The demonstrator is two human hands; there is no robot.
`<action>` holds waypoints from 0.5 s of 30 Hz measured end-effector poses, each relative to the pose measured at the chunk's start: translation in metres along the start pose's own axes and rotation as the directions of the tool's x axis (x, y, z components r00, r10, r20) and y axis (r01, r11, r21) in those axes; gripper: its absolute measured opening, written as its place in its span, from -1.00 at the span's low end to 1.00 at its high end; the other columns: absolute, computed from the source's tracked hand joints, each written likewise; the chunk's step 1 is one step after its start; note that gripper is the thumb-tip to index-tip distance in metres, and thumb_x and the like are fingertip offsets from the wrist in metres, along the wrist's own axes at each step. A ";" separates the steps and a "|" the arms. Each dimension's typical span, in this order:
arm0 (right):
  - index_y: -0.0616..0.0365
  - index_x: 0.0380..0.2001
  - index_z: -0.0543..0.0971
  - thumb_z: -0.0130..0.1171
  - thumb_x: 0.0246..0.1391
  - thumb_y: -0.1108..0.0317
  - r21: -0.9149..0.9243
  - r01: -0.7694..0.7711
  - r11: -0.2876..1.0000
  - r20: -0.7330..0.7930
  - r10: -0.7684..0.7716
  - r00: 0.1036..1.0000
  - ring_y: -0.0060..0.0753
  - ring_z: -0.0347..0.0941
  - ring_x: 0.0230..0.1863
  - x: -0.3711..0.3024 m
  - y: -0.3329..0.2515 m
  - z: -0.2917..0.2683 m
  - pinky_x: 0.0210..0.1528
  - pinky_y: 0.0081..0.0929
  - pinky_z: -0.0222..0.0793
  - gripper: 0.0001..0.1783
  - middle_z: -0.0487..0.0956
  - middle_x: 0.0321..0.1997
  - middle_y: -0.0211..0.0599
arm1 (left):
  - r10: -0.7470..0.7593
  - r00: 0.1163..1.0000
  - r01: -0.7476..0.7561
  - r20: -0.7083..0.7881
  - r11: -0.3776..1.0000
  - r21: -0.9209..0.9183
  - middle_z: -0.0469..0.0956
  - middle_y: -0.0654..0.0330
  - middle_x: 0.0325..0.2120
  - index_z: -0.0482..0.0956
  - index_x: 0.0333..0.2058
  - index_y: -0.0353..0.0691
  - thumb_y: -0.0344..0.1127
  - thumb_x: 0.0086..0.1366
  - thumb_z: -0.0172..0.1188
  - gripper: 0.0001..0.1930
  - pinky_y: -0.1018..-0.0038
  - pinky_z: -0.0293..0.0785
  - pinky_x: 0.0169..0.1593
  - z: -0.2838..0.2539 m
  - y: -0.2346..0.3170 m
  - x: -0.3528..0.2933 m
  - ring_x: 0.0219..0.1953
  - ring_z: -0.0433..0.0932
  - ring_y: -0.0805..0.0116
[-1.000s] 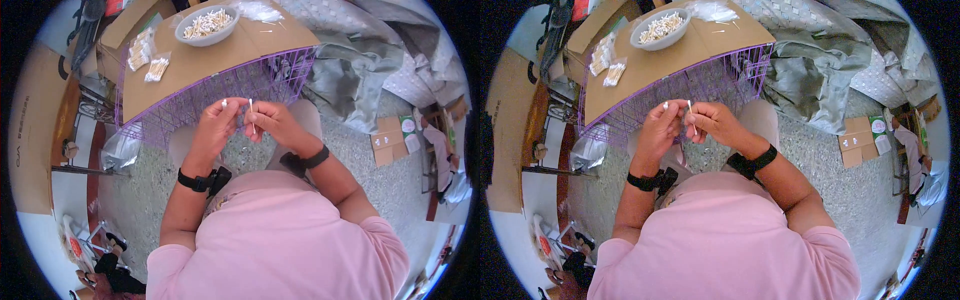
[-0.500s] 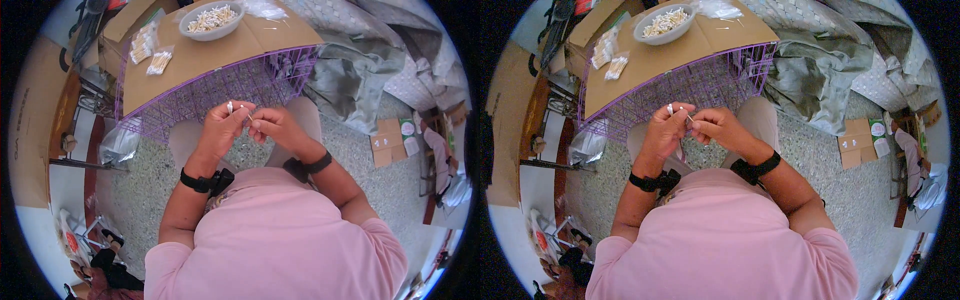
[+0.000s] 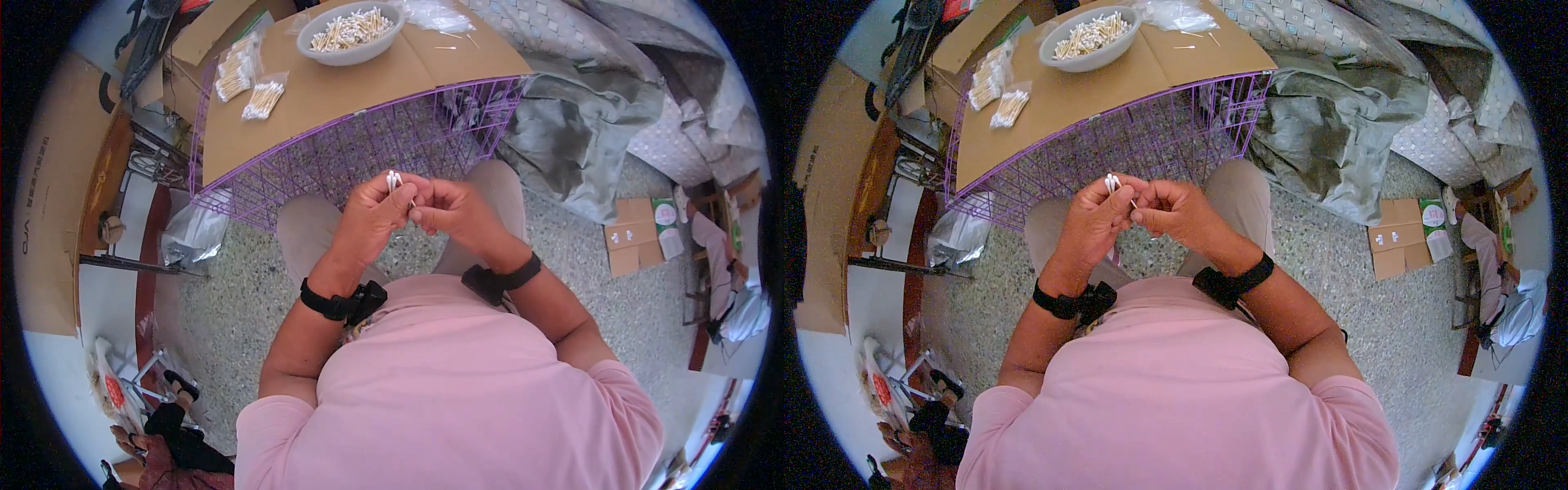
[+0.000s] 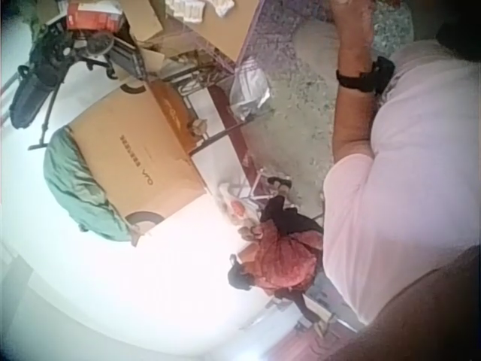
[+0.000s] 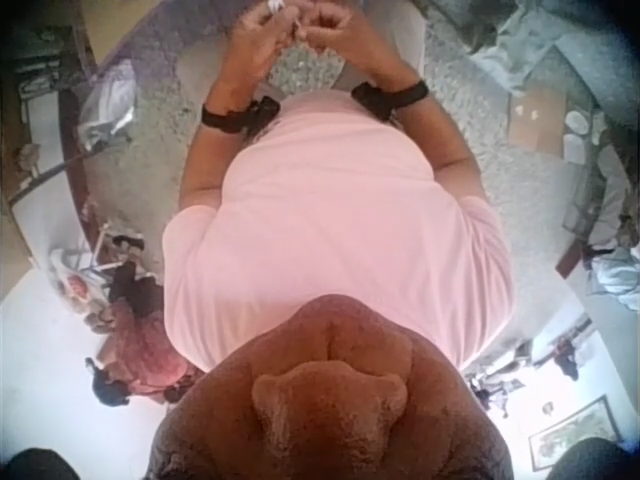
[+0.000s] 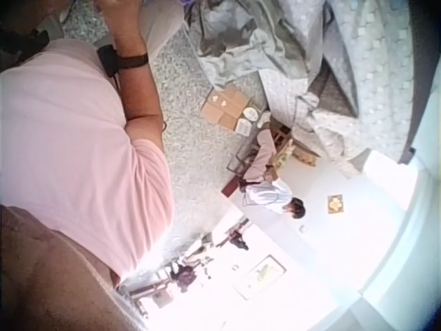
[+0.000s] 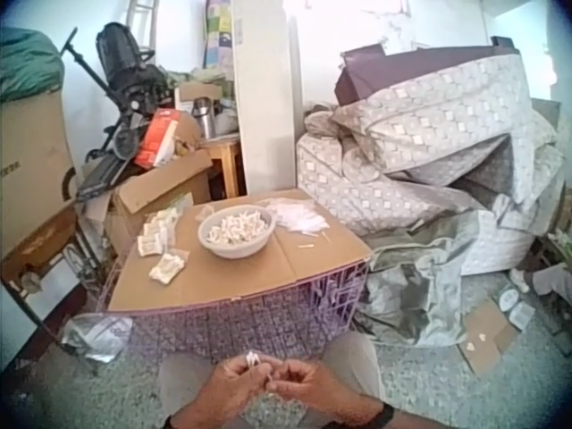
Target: The recorder is counting cotton swabs and placing them into small plastic bags.
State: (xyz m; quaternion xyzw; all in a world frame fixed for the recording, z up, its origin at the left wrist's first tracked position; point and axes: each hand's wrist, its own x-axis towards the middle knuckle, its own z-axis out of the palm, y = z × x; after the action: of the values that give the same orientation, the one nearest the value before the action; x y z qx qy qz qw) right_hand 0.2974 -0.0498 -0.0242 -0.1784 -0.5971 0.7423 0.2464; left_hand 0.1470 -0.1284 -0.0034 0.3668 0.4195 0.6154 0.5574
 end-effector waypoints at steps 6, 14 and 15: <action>0.12 -0.44 0.47 0.23 0.07 0.31 -0.056 -0.025 0.998 -0.011 0.025 1.000 -0.76 0.29 -0.55 0.004 0.001 -0.002 -0.53 -0.72 0.23 -0.84 0.45 -0.54 -0.56 | -0.037 0.999 0.037 -0.006 0.999 0.016 0.47 0.35 -0.51 0.55 -0.27 -0.30 -0.24 0.35 0.03 -0.76 0.72 0.16 -0.52 -0.001 0.003 0.001 -0.58 0.25 0.69; 0.15 -0.41 0.50 0.12 0.14 0.27 -0.139 -0.086 0.987 -0.054 0.080 0.995 -0.70 0.34 -0.52 0.000 0.002 -0.006 -0.47 -0.67 0.30 -0.83 0.47 -0.53 -0.52 | -0.017 0.998 0.014 -0.067 0.999 -0.031 0.46 0.26 -0.46 0.51 -0.30 -0.31 -0.21 0.40 -0.08 -0.71 0.61 0.26 -0.40 -0.029 0.000 0.003 -0.51 0.32 0.57; 0.15 -0.41 0.50 0.12 0.14 0.27 -0.147 -0.077 0.986 -0.046 0.071 0.996 -0.70 0.34 -0.52 0.000 0.004 -0.009 -0.47 -0.67 0.30 -0.83 0.47 -0.53 -0.52 | 0.069 0.991 -0.067 -0.114 0.998 0.017 0.47 0.22 -0.42 0.50 -0.30 -0.32 -0.21 0.40 -0.09 -0.71 0.57 0.30 -0.36 -0.036 0.002 0.003 -0.49 0.36 0.52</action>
State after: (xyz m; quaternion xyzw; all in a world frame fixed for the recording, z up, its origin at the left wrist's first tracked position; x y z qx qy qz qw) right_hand 0.3014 -0.0434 -0.0303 -0.2332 -0.6386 0.7006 0.2166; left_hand 0.1128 -0.1296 -0.0154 0.3485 0.4420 0.6515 0.5087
